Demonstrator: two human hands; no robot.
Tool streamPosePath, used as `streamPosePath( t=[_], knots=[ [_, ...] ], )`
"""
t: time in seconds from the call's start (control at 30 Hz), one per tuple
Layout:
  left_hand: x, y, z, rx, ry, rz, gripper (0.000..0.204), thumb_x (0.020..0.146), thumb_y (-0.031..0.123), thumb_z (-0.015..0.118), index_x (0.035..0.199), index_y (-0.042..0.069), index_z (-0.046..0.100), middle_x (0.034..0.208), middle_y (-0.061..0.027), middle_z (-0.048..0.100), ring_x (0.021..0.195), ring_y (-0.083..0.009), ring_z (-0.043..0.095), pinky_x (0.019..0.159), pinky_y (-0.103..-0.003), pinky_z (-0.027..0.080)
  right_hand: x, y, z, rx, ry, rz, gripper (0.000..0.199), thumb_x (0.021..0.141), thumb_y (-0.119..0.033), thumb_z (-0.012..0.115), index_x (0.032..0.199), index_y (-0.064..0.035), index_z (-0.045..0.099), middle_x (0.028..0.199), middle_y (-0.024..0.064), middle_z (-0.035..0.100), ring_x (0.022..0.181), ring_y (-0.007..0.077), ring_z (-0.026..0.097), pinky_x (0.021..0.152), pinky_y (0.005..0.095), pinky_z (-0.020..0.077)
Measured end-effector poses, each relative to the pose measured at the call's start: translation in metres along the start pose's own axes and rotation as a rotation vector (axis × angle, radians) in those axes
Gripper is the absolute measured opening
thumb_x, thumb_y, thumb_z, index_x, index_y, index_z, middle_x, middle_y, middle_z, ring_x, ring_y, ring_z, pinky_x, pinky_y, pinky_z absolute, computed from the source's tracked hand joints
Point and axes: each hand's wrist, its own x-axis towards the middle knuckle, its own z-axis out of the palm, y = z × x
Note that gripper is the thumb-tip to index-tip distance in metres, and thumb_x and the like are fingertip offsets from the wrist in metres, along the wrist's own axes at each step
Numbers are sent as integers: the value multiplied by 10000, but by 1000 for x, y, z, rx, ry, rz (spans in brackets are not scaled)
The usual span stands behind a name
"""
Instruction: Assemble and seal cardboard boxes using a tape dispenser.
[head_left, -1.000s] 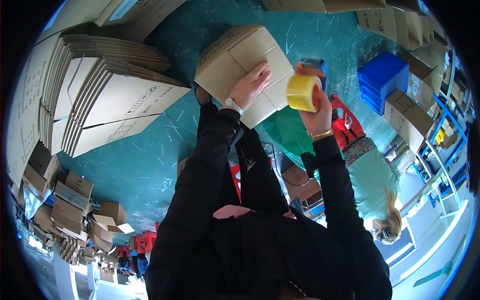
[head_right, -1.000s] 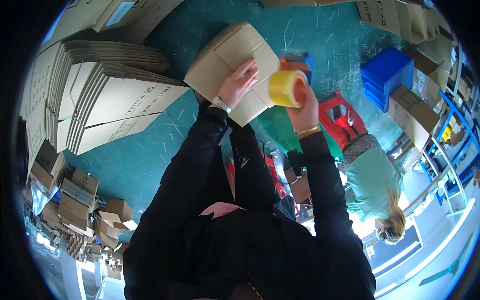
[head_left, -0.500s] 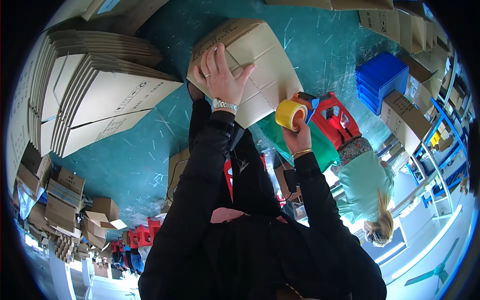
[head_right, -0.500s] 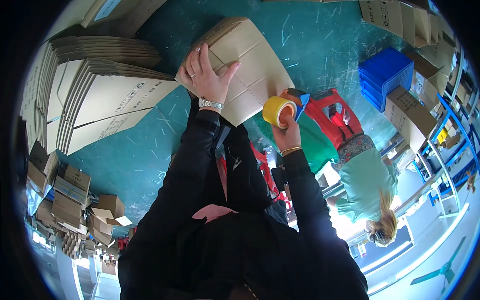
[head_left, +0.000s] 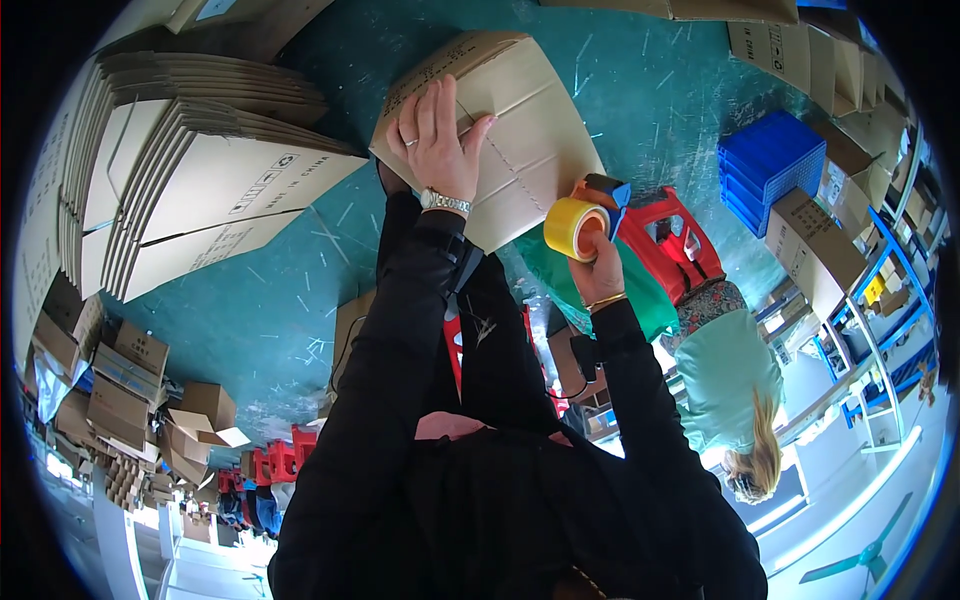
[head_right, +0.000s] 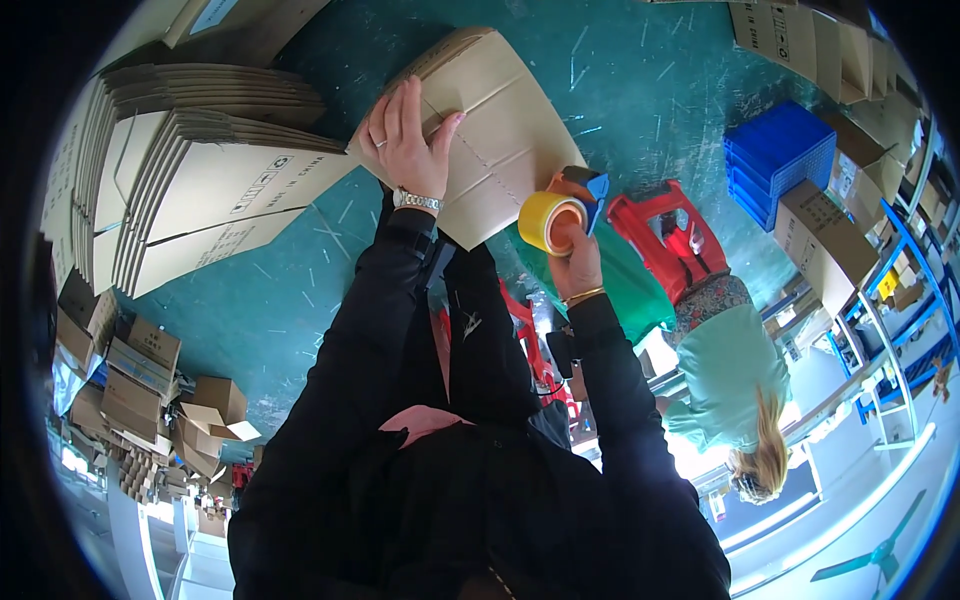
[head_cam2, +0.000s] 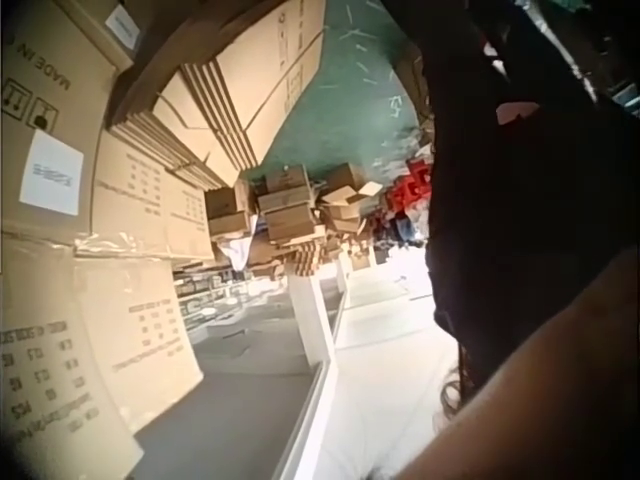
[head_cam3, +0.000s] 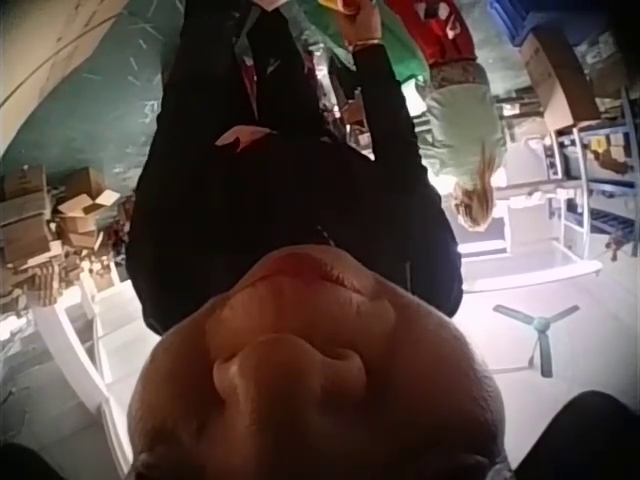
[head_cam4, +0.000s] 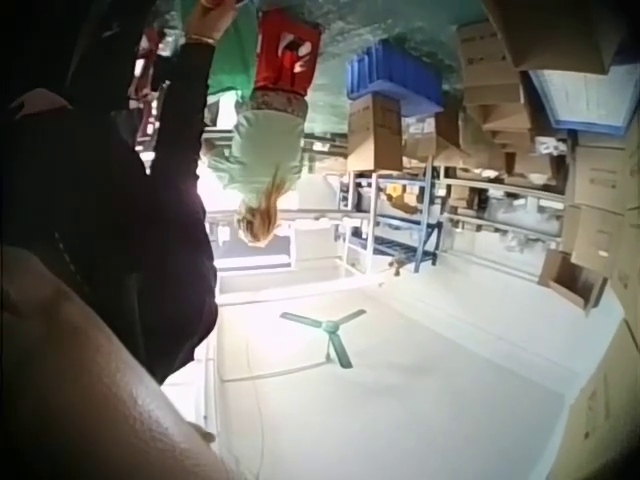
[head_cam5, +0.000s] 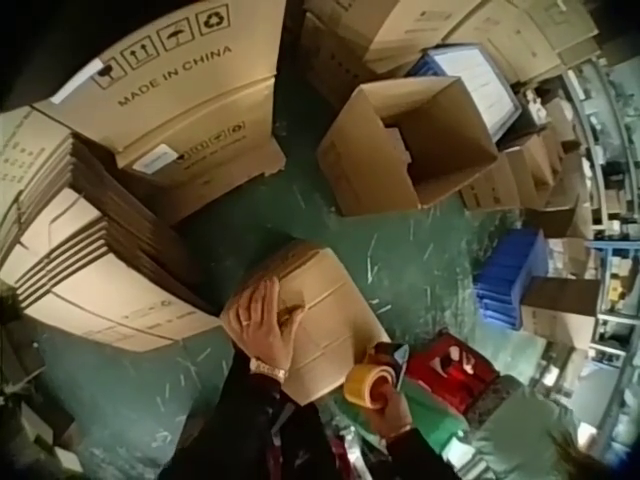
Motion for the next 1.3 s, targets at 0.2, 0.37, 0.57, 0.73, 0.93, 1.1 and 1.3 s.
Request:
streamPosePath(
  t=[0.2, 0.37, 0.57, 0.73, 0.93, 1.1, 1.3],
  knots=[
    [-7, -11, 4, 162, -20, 283, 698, 832, 473, 740, 1411, 126, 563, 1526, 4, 469, 1412, -243, 417, 1177, -566, 243, -35, -13, 10, -316, 155, -180, 451, 894, -19, 601, 1342, -32, 547, 1260, 121, 619, 1156, 228, 618, 994, 346, 496],
    [-5, -5, -17, 17, -206, 303, 632, 853, 416, 721, 1387, 107, 584, 1570, 10, 412, 1459, -224, 360, 1202, -536, 239, -60, -43, 97, -700, -49, -474, 497, 898, -47, 678, 1375, -41, 538, 1170, 91, 639, 1058, 184, 632, 912, 296, 515],
    [-21, -20, -5, 1, -238, 247, 651, 836, 408, 723, 1399, 115, 576, 1576, 5, 400, 1497, -185, 300, 1221, -497, 237, -49, -60, 264, -1621, -175, -1079, 546, 813, -359, 834, 1248, -72, 672, 1044, 181, 704, 947, 320, 699, 846, 401, 553],
    [-29, -13, -13, -34, -242, 263, 670, 822, 401, 733, 1416, 142, 560, 1583, 27, 387, 1507, -152, 279, 1218, -492, 238, 5, -55, 344, -2010, -284, -1111, 609, 788, -580, 757, 1158, -97, 729, 1049, 223, 719, 979, 392, 691, 864, 428, 554],
    [-20, -12, -43, -148, -357, 187, 645, 842, 334, 726, 1441, 189, 537, 1585, 81, 384, 1510, -134, 266, 1212, -503, 214, 52, -23, 404, -2462, -425, -861, 639, 739, -610, 717, 1114, -93, 755, 1047, 202, 730, 959, 375, 708, 855, 454, 565],
    [-23, -22, -39, -161, -333, 181, 663, 840, 334, 726, 1458, 220, 518, 1579, 100, 382, 1511, -123, 257, 1217, -488, 196, 63, 5, 428, -2703, -264, -581, 561, 727, -529, 726, 1054, -76, 770, 1077, 177, 742, 977, 354, 716, 870, 430, 562],
    [-27, -26, -30, -115, -317, 210, 640, 853, 375, 708, 1446, 224, 521, 1539, 111, 406, 1485, -138, 276, 1199, -472, 195, 70, 19, 439, -2785, -210, -414, 553, 693, -519, 725, 999, -60, 771, 1054, 201, 741, 988, 374, 712, 880, 416, 555]
  ],
)
